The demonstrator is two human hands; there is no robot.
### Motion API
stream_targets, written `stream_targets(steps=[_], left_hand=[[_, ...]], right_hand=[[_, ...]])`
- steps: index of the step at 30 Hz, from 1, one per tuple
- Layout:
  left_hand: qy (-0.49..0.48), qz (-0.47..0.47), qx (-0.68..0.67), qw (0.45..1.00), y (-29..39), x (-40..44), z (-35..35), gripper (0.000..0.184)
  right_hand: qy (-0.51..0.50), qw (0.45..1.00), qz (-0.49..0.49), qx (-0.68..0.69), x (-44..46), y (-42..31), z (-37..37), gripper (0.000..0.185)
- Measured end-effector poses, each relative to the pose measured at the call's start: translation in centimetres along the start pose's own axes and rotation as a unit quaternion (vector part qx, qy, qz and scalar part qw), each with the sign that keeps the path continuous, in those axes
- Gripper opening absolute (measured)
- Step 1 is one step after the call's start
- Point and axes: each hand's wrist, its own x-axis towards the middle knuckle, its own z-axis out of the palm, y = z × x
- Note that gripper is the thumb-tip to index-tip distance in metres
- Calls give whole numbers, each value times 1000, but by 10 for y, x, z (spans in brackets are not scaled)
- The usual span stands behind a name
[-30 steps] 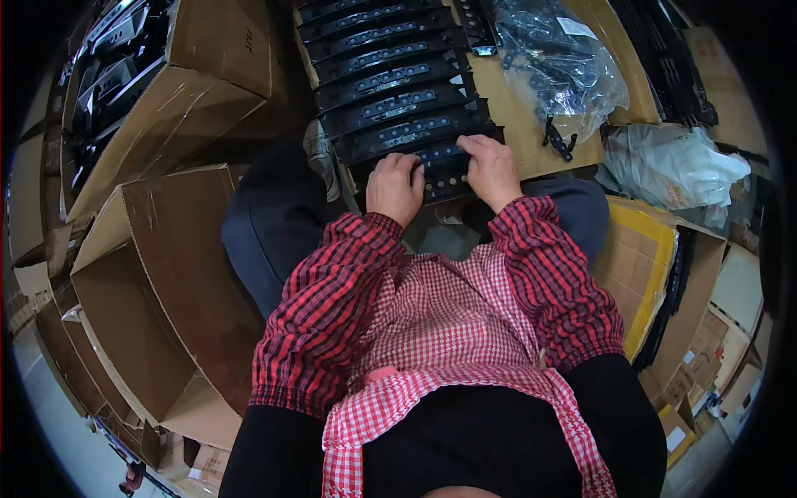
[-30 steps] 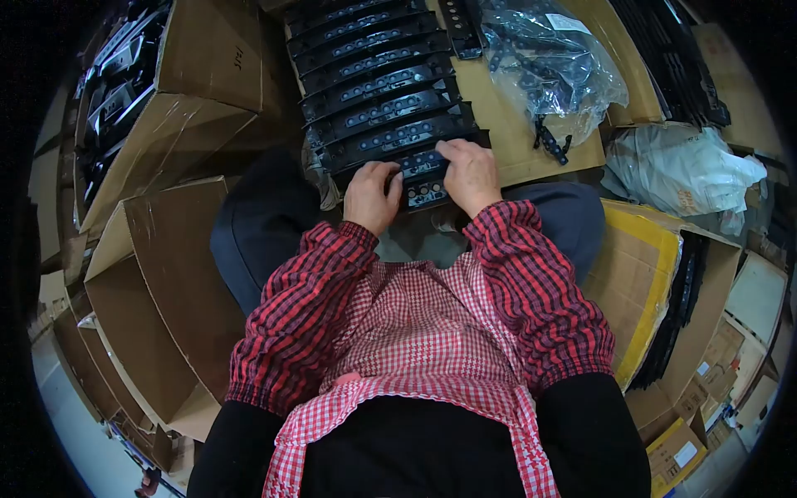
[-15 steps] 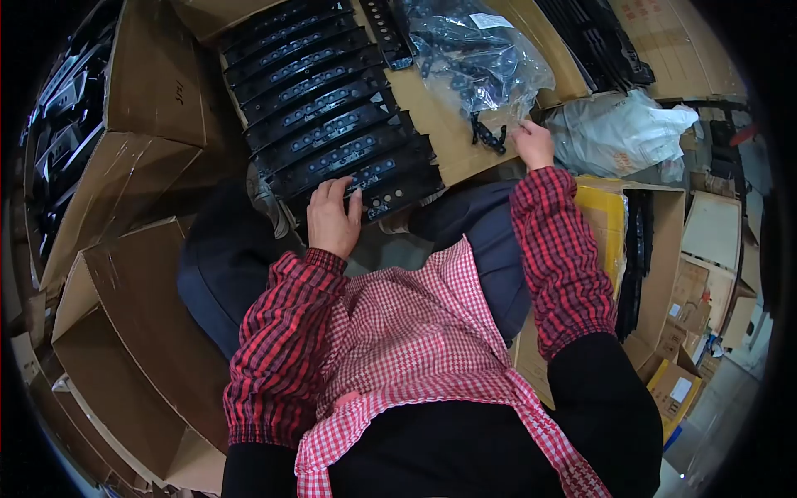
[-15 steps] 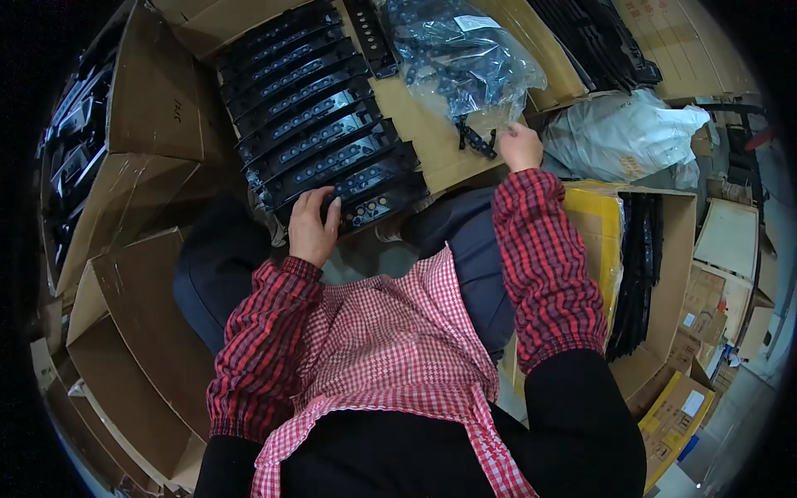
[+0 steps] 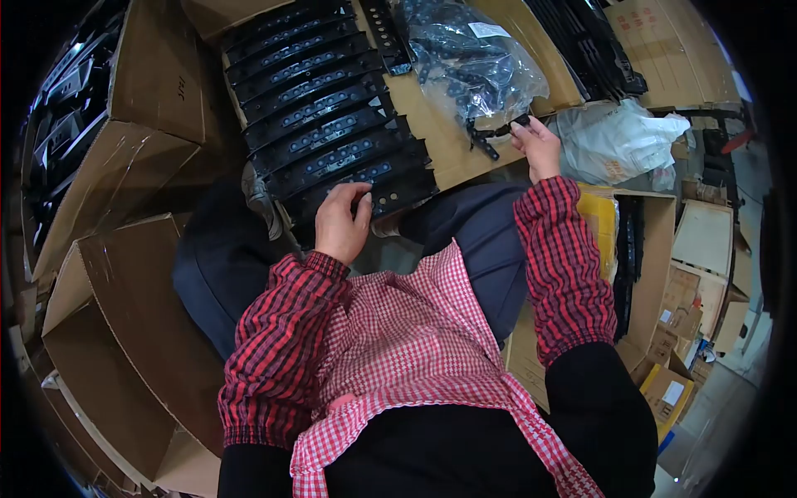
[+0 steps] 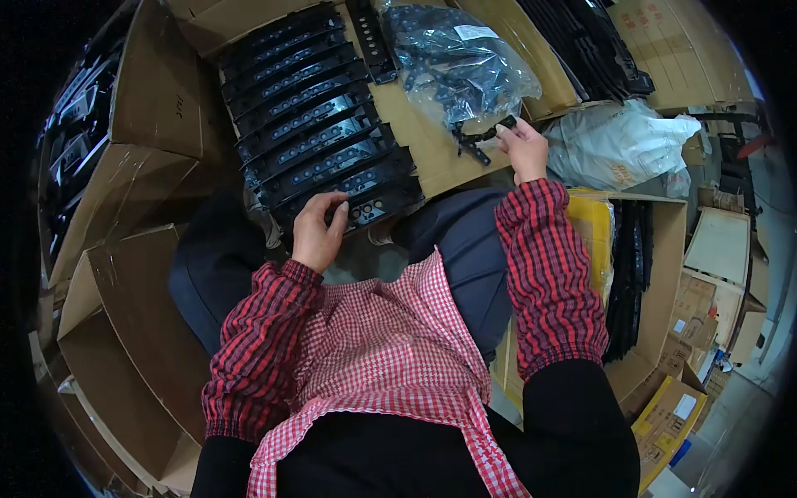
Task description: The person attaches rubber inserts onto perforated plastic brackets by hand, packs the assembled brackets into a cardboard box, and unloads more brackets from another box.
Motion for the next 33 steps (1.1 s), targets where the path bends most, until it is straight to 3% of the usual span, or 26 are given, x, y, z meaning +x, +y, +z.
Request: stream_targets(steps=[2,7,9,11,12,15,20,27,31,33], left_hand=[[-19,-16,-31,999,7,-4,3,17],[-101,-60,-126,985,31,-12,9,25],[-172,-227,-399,872,46,-14,11,39],[-212,-281,-500,791,58,-14,6,55],[-223,-305,-570,730,59,-16,4,58],[-268,-258,-668,645,52,-20,3,58],[-182,-270,-662,675,54,-29,-7,46],[-140,-299,-658,677,48,-38,-12,39],[-100,-288,-599,740,35,-43,-10,29],[-74,-295,-577,758,25,-49,-11,26]], right_hand=[[-3,989,-75,130,-28,-27,4,19],[-83,965,-83,234,-85,-78,7,23],[-111,958,-64,258,-106,-93,14,23],[-160,945,-32,282,-126,-102,21,22],[-171,942,-27,286,-136,-107,25,22],[-234,936,1,264,-153,-105,36,26],[-245,933,41,262,-160,-87,44,33],[-266,930,66,243,-163,-70,52,42],[-284,938,61,187,-154,-48,58,40],[-291,927,109,211,-159,-42,66,39]])
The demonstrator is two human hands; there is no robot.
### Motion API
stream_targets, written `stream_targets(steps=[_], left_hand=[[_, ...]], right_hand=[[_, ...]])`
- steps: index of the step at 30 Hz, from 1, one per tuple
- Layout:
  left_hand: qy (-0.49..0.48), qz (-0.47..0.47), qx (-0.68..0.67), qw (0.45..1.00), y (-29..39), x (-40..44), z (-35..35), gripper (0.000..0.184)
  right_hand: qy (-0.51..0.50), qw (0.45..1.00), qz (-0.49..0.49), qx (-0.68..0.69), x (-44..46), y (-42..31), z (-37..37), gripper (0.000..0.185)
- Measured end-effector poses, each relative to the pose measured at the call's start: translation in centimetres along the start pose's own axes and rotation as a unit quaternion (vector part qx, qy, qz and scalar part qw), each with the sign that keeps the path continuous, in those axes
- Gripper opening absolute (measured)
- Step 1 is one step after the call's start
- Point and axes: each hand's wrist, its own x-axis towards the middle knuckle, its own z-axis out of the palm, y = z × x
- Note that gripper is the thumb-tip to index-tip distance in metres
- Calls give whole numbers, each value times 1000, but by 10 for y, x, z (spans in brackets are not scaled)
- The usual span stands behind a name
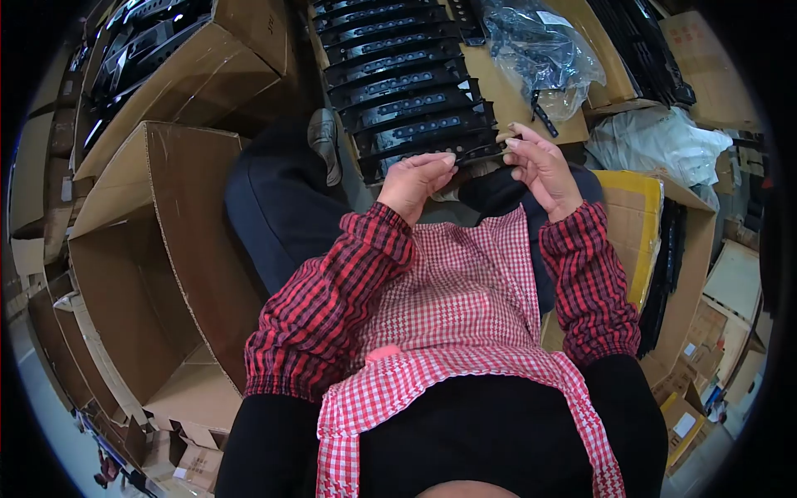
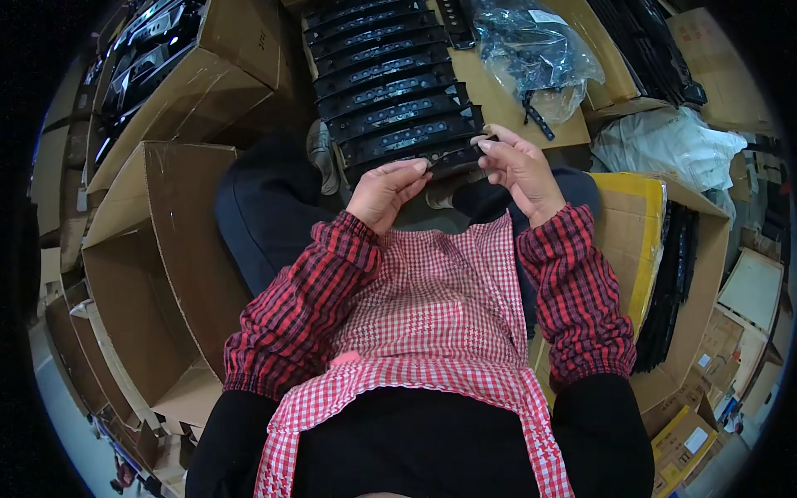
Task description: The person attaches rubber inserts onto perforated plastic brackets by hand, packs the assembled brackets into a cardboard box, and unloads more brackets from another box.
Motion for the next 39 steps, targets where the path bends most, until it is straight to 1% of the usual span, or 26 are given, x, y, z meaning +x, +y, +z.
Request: stream_targets(steps=[2,3,4,6,7,8,9,10,11,13,14,16,19,20,22,26,28,29,30,32,33,34,35,37,38,39], left_hand=[[87,23,188,978,0,-3,-9,24],[100,33,207,973,-6,0,-19,24],[102,32,206,973,-11,1,-25,24],[158,73,295,939,-19,6,-36,22],[177,87,301,933,-24,12,-45,20],[178,87,301,933,-28,19,-53,20],[213,124,396,884,-27,22,-54,20],[246,156,486,824,-27,25,-56,20],[247,153,486,824,-26,28,-58,20],[256,228,570,747,-21,36,-57,21],[256,224,570,748,-22,42,-61,21],[251,286,605,699,-25,52,-67,17],[230,308,618,686,-26,51,-69,14],[230,306,619,686,-25,49,-68,14],[235,316,607,690,-21,43,-67,14],[221,335,598,693,-20,35,-67,15],[170,392,639,640,-26,33,-64,17],[138,350,647,663,-29,31,-63,24],[137,352,647,662,-33,31,-62,24],[122,323,724,597,-43,33,-63,33],[104,287,756,579,-42,33,-63,39],[102,288,755,579,-43,35,-62,39],[108,269,767,572,-44,36,-61,40],[112,251,779,563,-41,35,-57,40],[106,238,784,563,-38,35,-56,42],[101,223,788,565,-36,35,-55,43]], right_hand=[[1,999,32,6,3,10,11,41],[4,998,57,11,6,15,15,43],[8,999,48,-25,13,29,12,39],[19,988,3,-155,29,55,10,30],[0,963,-110,-247,39,69,11,23],[13,936,-170,-307,44,80,9,22],[27,902,-229,-364,45,83,20,21],[25,874,-242,-421,46,78,27,22],[23,875,-238,-421,51,80,30,22],[53,833,-286,-470,61,86,33,22],[52,834,-283,-471,65,89,34,22],[74,805,-325,-492,71,95,34,22],[85,790,-317,-518,74,100,31,21],[85,791,-316,-518,74,100,31,21],[88,753,-311,-573,71,99,27,21],[99,729,-337,-588,63,96,24,23],[114,719,-352,-588,57,90,23,28],[116,719,-353,-587,54,90,21,28],[104,725,-347,-586,52,91,20,30],[65,728,-341,-591,49,97,18,34],[38,725,-343,-596,49,102,19,35],[13,705,-339,-623,47,107,20,38],[14,704,-339,-624,47,110,21,38],[12,655,-330,-679,46,111,24,39],[14,654,-331,-680,45,109,25,39],[27,672,-335,-660,42,106,26,38]])
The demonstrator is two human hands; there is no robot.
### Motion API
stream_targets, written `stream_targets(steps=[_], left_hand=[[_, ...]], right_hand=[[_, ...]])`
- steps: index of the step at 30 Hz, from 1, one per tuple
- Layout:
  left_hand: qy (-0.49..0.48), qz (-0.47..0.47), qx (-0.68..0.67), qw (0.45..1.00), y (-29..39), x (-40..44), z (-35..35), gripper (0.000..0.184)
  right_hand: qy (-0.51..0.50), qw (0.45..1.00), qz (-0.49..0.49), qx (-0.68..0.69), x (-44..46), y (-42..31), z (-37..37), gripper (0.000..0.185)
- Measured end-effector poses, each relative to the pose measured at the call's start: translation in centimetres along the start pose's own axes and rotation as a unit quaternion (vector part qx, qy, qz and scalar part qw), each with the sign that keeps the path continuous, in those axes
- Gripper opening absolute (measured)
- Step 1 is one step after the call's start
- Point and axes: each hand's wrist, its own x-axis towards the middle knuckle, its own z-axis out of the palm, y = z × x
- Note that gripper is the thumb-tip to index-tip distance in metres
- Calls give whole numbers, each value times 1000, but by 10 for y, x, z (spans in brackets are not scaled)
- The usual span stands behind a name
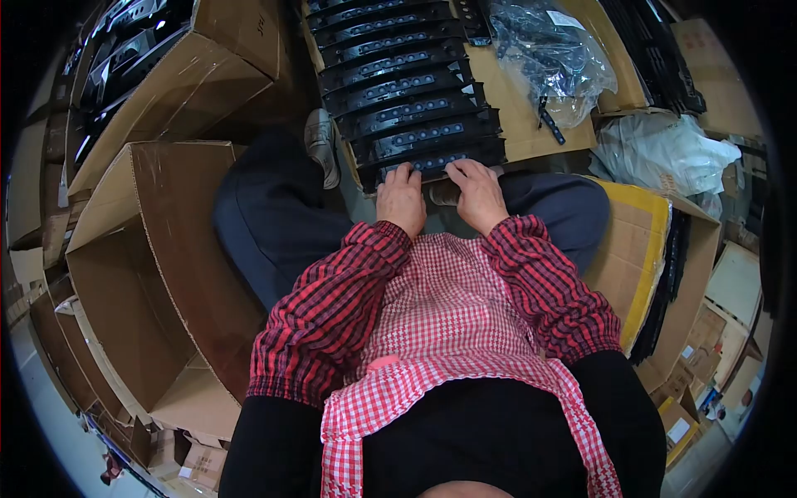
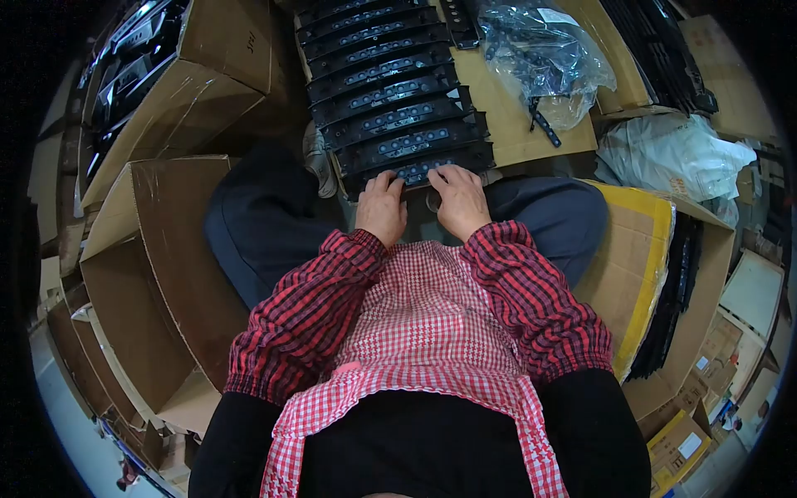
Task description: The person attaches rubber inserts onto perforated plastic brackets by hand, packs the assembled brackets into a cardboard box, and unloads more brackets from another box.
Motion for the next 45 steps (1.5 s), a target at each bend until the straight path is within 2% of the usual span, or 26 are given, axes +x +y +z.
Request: stream_targets(steps=[2,5,6,8,9,10,11,13,15,16,18,19,20,21,24,30,37,40,42,43,44,45], left_hand=[[17,11,-6,1000,1,-1,-3,44],[20,26,-20,999,-4,-2,3,45],[8,31,-29,999,-5,-2,6,46],[5,22,-45,999,-1,-2,3,43],[2,10,-60,998,0,-2,1,40],[3,9,-57,998,-2,-2,-3,40],[56,-14,-89,994,-4,-2,-7,36],[147,-60,-121,980,-11,0,-24,29],[190,-77,-103,973,-26,6,-41,29],[177,-100,-92,975,-33,10,-47,37],[184,-111,-71,974,-33,14,-49,45],[190,-120,-50,973,-33,17,-48,52],[162,-122,-35,979,-37,19,-38,68],[161,-122,-34,979,-33,19,-36,68],[135,-139,-2,981,-21,24,-25,79],[107,-206,-27,972,-16,32,-23,81],[94,-189,-37,977,-23,28,-22,82],[119,-182,-36,975,-21,28,-27,73],[202,-91,-28,975,-29,37,-29,61],[196,-76,-36,977,-32,44,-32,51],[198,-73,-34,977,-37,52,-33,51],[197,-32,1,980,-41,61,-35,49]], right_hand=[[17,1000,11,22,-5,-3,-3,36],[75,960,169,213,-26,-2,2,30],[33,921,245,301,-38,3,18,28],[-60,802,376,459,-49,-3,23,19],[-60,802,375,460,-49,-9,23,19],[-116,737,415,521,-49,-13,24,16],[-172,661,450,575,-48,-17,25,12],[-179,661,435,585,-42,-25,25,7],[-195,641,454,588,-39,-28,27,19],[-196,641,454,587,-38,-31,29,19],[-196,604,489,598,-35,-37,32,39],[-198,604,488,599,-32,-38,34,39],[-208,596,484,606,-30,-38,35,46],[-217,587,481,613,-29,-38,35,53],[-163,555,483,658,-23,-35,37,51],[-123,511,473,707,-10,-34,45,41],[-112,494,476,719,-1,-47,53,37],[-106,492,474,722,-3,-44,59,38],[-96,478,482,728,-3,-41,62,40],[-94,478,481,729,-2,-41,64,40],[-93,465,481,738,-2,-40,66,39],[-92,452,480,746,-1,-41,66,39]])
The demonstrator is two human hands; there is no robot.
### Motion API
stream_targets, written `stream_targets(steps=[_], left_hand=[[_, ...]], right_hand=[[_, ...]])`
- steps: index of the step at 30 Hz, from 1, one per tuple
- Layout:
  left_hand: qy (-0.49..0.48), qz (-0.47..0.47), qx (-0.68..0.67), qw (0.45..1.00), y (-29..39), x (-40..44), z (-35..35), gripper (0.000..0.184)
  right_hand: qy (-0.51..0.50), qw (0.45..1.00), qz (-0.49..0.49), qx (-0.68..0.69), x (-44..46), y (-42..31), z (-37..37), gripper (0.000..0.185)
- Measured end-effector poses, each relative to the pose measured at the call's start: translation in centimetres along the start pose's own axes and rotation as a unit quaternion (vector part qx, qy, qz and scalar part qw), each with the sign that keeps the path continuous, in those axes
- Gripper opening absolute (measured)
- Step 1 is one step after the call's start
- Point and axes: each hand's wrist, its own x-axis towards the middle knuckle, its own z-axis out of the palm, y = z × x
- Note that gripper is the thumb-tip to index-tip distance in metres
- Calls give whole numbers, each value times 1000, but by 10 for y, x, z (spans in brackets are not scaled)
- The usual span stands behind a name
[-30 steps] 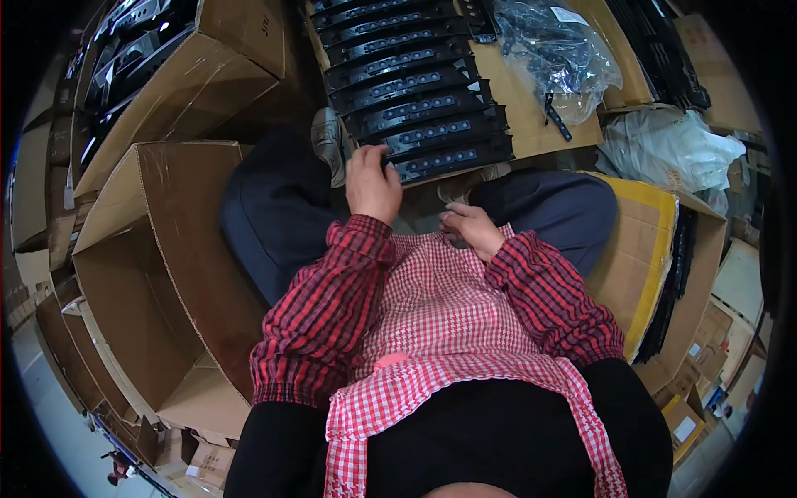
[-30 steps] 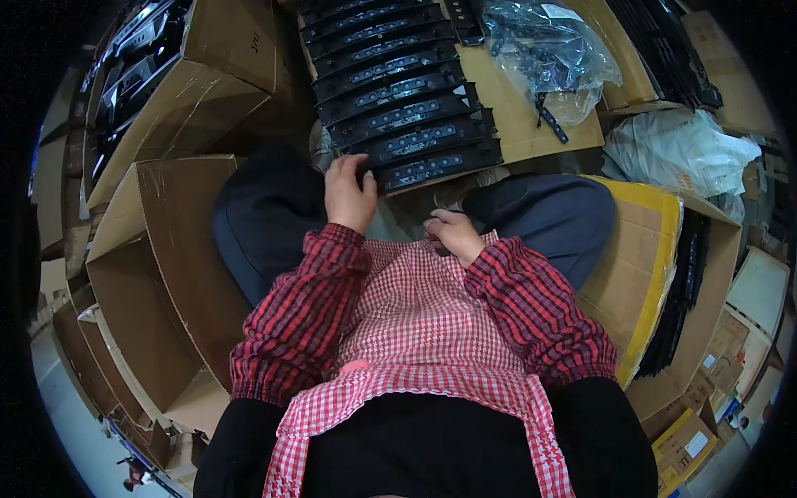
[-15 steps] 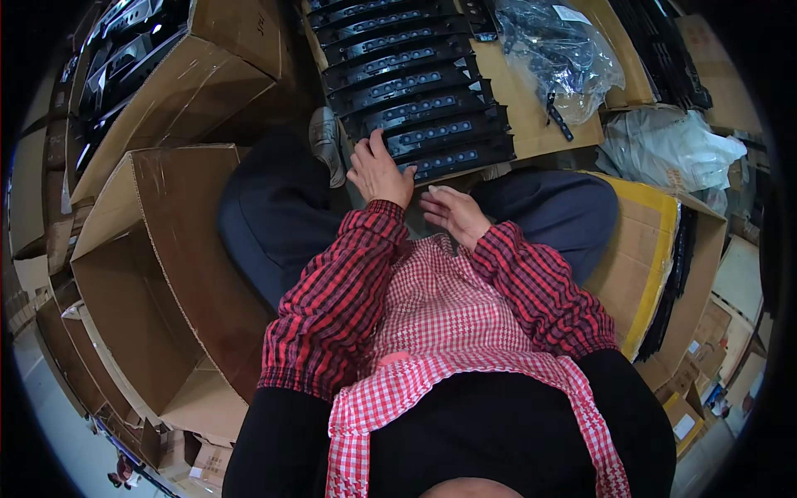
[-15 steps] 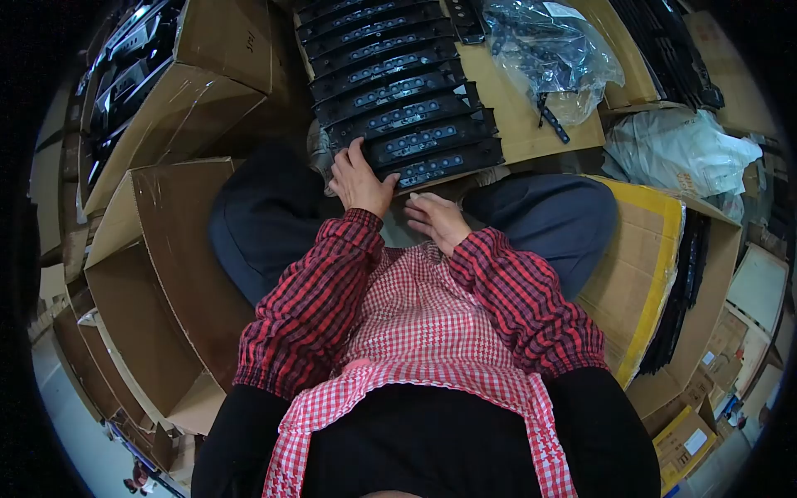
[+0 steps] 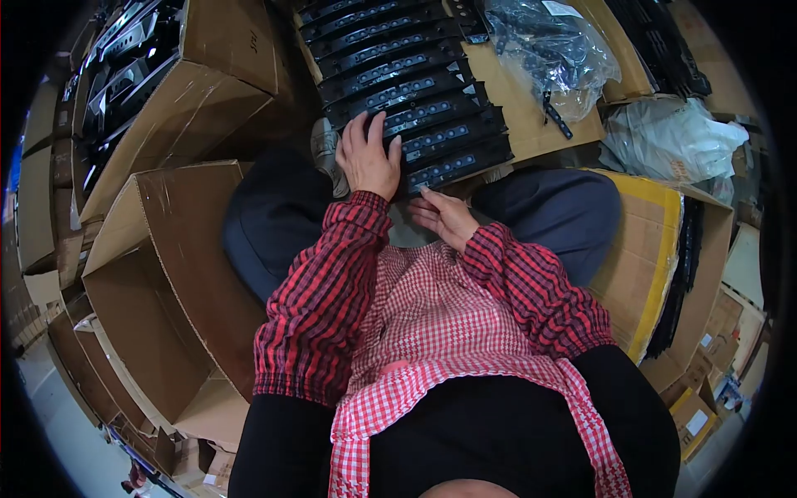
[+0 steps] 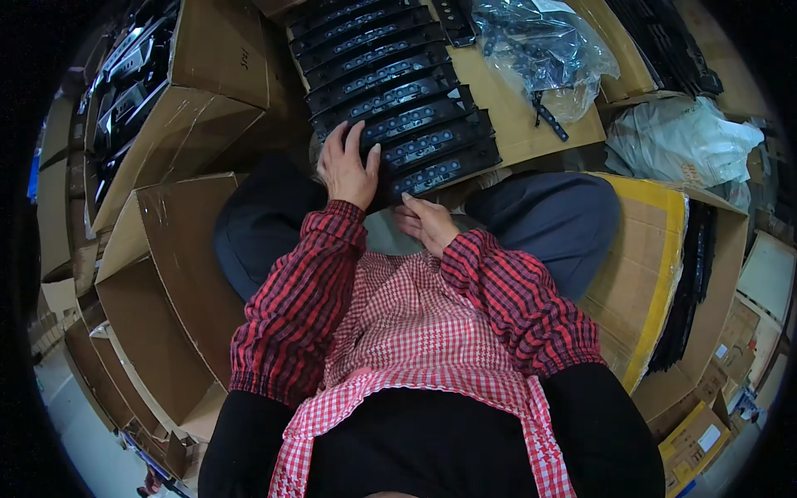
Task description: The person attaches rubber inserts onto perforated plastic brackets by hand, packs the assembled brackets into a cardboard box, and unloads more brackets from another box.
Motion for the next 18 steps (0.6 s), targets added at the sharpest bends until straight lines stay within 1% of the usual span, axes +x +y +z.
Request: stream_targets(steps=[1,2,3,5,6,8,10,12,14,15,16,17,18], left_hand=[[-1,47,27,999,-4,8,1,47],[-26,63,42,997,-8,14,3,46],[-26,66,42,997,-13,22,5,46],[-113,97,5,989,-24,33,10,49],[-116,100,4,988,-20,36,6,49],[-166,58,-2,984,-13,39,-1,53],[-186,53,14,981,-9,37,-4,55],[-200,49,30,978,-6,36,-5,57],[-267,25,8,963,-8,35,-6,66],[-268,31,8,963,-9,35,-5,66],[-304,-3,-22,953,-10,35,-5,68],[-339,-36,-52,939,-12,35,-4,70],[-342,-29,-51,938,-11,35,-6,70]], right_hand=[[-2,1000,-2,2,1,1,1,39],[-6,1000,3,10,1,2,2,39],[-9,1000,8,18,0,1,3,39],[-10,1000,12,16,-2,2,6,39],[-10,1000,18,13,-3,1,7,38],[3,1000,15,10,-5,0,9,36],[16,1000,10,7,-4,4,7,33],[25,999,-2,22,-1,9,1,38],[32,999,-16,29,-4,13,-3,37],[39,998,-26,32,-5,14,-5,37],[40,998,-31,36,-5,16,-8,37],[47,995,-60,63,-4,19,-12,36],[55,990,-88,91,-4,20,-14,35]])
